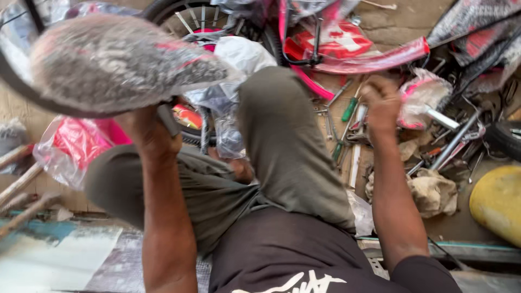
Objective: The person assembles bicycle parts, including attaching a seat to a frame part using a four-way socket wrench and removing plastic wrapping by hand.
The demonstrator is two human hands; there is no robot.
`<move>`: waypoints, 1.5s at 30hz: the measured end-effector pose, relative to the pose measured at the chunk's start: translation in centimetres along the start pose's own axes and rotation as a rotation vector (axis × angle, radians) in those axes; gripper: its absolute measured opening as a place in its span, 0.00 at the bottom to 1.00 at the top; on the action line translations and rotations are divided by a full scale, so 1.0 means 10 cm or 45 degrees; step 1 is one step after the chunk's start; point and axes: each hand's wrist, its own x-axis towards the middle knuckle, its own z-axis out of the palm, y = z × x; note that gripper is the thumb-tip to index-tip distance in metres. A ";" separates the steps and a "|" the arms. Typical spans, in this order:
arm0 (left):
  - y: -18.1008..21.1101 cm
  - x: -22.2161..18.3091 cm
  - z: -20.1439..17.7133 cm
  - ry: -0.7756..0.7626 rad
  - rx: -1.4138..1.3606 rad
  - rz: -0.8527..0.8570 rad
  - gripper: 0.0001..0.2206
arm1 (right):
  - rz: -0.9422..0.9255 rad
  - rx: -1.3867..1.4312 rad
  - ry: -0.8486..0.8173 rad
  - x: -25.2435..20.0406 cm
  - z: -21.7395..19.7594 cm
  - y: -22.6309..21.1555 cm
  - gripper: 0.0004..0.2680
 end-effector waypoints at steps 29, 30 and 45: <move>-0.07 0.06 0.28 0.130 0.035 0.032 0.21 | -0.300 -1.178 -0.361 -0.34 0.42 1.99 0.07; -0.07 0.05 0.29 0.152 0.029 0.051 0.23 | -0.248 -1.248 -0.372 -0.30 0.46 1.94 0.05; -0.05 0.00 0.14 0.099 -0.053 -0.029 0.11 | 0.074 -1.046 -0.279 -0.30 0.51 1.19 0.06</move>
